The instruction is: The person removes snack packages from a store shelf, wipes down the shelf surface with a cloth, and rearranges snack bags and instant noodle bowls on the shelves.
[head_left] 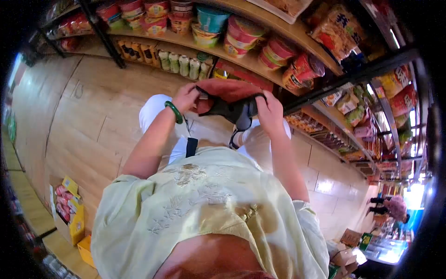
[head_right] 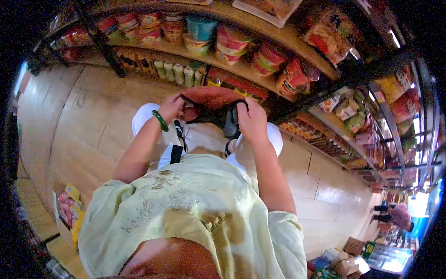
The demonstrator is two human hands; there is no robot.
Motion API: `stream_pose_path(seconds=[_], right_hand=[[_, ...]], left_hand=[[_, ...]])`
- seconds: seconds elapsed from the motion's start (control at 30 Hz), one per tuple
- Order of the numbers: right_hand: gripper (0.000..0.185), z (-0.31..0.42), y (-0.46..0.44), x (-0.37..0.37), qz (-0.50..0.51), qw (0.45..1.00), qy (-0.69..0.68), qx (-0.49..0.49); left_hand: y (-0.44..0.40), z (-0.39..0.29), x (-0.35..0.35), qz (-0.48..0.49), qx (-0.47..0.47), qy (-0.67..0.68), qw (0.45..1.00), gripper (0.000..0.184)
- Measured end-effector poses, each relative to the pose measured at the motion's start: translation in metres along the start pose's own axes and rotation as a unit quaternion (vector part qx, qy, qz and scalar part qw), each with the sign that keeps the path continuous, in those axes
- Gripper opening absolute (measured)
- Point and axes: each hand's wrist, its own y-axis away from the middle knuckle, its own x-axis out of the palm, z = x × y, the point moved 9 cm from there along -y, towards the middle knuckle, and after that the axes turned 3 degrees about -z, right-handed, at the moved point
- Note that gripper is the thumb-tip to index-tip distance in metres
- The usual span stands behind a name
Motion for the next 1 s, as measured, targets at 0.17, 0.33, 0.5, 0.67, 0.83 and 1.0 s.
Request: stream_pose_path(seconds=[0.17, 0.33, 0.5, 0.67, 0.83, 1.0], right_hand=[[0.023, -0.004, -0.012, 0.03, 0.018, 0.999, 0.013, 0.043], [0.024, 0.066, 0.011, 0.095, 0.229, 0.956, -0.042, -0.18], [0.021, 0.111, -0.003, 0.046, 0.318, 0.871, -0.373, 0.011], [0.022, 0.225, 0.022, -0.063, 0.377, 0.64, -0.619, -0.254], [0.007, 0.271, 0.04, -0.075, 0.334, 0.671, -0.619, -0.235], [0.005, 0.26, 0.045, -0.081, 0.221, 0.705, -0.674, 0.014]], left_hand=[[-0.011, 0.016, 0.016, 0.075, -0.078, 0.35, 0.93, 0.043], [0.044, -0.041, 0.083, 0.27, -0.088, 0.464, 0.839, 0.048], [0.033, -0.043, 0.084, 0.265, -0.068, 0.471, 0.839, 0.037], [-0.003, -0.041, 0.028, 0.147, -0.072, 0.482, 0.861, 0.035], [-0.029, -0.052, -0.05, 0.066, 0.036, 0.517, 0.853, 0.041], [-0.02, -0.057, -0.09, -0.025, 0.117, 0.535, 0.836, 0.045]])
